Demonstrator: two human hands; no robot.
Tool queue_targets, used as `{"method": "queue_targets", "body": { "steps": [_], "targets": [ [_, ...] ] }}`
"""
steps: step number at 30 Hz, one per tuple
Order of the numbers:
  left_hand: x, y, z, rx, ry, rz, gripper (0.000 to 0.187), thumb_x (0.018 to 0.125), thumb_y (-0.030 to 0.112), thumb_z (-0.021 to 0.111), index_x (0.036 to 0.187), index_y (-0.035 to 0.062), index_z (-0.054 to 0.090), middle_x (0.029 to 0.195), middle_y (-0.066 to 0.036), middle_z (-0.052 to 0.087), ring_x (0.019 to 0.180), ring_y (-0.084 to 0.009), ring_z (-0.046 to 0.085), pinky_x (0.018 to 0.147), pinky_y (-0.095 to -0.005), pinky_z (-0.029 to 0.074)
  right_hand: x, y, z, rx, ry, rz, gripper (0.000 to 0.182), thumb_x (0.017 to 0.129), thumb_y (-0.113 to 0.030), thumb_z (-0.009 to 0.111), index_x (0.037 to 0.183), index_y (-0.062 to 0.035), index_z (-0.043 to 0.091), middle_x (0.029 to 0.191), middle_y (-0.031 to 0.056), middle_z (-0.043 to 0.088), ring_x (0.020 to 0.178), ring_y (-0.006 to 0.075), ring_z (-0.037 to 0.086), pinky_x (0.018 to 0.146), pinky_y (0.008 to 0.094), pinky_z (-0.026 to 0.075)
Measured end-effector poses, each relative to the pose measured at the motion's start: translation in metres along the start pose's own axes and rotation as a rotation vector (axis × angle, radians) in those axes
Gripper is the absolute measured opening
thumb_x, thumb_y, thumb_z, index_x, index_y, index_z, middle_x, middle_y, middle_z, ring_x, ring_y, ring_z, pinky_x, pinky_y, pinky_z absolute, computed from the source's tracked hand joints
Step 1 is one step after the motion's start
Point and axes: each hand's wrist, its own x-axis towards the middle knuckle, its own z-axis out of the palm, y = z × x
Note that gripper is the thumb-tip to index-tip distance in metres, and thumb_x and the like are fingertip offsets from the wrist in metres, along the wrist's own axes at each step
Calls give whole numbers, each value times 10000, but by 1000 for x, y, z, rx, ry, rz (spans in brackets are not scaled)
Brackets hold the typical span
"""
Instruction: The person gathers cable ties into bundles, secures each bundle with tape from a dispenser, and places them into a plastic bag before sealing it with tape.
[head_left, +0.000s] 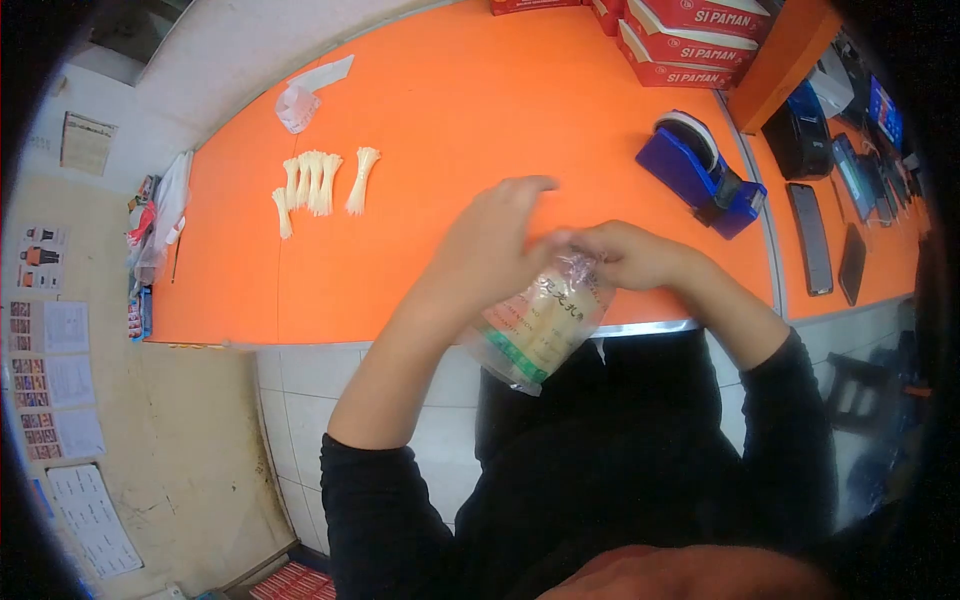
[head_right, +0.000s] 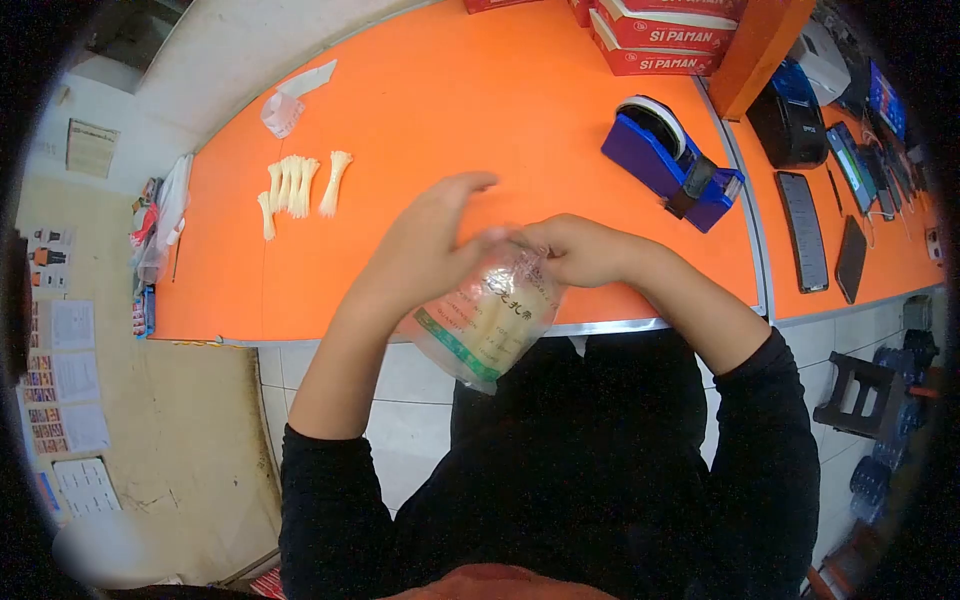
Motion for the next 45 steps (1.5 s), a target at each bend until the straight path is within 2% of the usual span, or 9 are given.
{"method": "queue_targets", "body": {
  "steps": [6, 16, 24, 29, 35, 39, 41, 43, 45],
  "targets": [
    [-45, -26, 11, -215, -388, -553, 303, 832, 238, 555, 1038, 16, 564, 819, -148, 625, 823, -335, 605, 756, -403, 473, 6, -3, 2, 143, -38, 29, 215, 836, -62, 522, 1035, -33, 598, 863, 152, 624, 820, 227, 606, 750, 331, 466],
    [-29, -80, 22, -51, -305, -252, 198, 830, 277, 541, 861, 92, 603, 749, -140, 602, 708, -328, 583, 639, -412, 455, 65, -59, -63, -242, -6, 82, 157, 791, -48, 544, 930, -14, 609, 821, 117, 634, 736, 241, 607, 675, 318, 474],
    [-28, -119, 27, -237, -86, -148, 201, 833, 309, 546, 881, 123, 605, 745, -119, 608, 701, -318, 591, 630, -426, 461, 260, -49, -19, -1013, 83, -344, 435, 741, -29, 558, 1166, -109, 511, 1264, 107, 467, 1142, 295, 450, 938, 390, 374],
    [-28, -133, 15, -204, -102, -153, 207, 830, 295, 554, 879, 103, 617, 740, -128, 610, 696, -319, 596, 643, -428, 466, 359, -28, 24, -1208, 241, -787, 438, 748, -56, 582, 1171, -121, 488, 1183, 56, 513, 1138, 238, 449, 934, 399, 354],
    [-31, -148, 4, -256, -23, -203, 200, 822, 281, 558, 877, 99, 619, 772, -141, 617, 721, -322, 600, 653, -424, 469, 372, -60, 35, -1318, -287, -251, 280, 710, -132, 623, 983, -100, 566, 965, 57, 554, 982, 232, 506, 808, 377, 394],
    [-32, -155, -2, -343, -15, -281, 164, 817, 223, 561, 886, 81, 605, 791, -137, 615, 738, -275, 604, 654, -385, 470, 315, -68, -10, -1323, -165, -233, 238, 696, -158, 633, 919, -90, 585, 916, 68, 574, 936, 241, 522, 776, 396, 411],
    [-33, -157, -7, -511, 59, -317, 124, 833, 172, 550, 866, 57, 584, 765, -100, 604, 722, -195, 585, 647, -329, 462, 271, -67, -56, -998, 205, -552, 170, 750, -154, 604, 896, -73, 571, 845, 67, 577, 852, 237, 549, 746, 394, 434],
    [-29, -155, -8, -634, 76, -343, 111, 851, 149, 536, 847, 43, 572, 745, -69, 595, 712, -149, 565, 644, -294, 455, 201, -69, -85, -200, 402, 58, 135, 810, -141, 548, 909, -50, 548, 797, 68, 573, 779, 215, 570, 720, 349, 461],
    [-27, -150, -9, -825, 91, -357, 161, 907, 149, 486, 818, 30, 547, 742, -7, 550, 707, -83, 503, 641, -241, 428, 134, -71, -92, 295, 554, 27, 180, 870, -180, 475, 985, -48, 512, 754, 47, 583, 698, 173, 606, 595, 282, 477]
  ]
}}
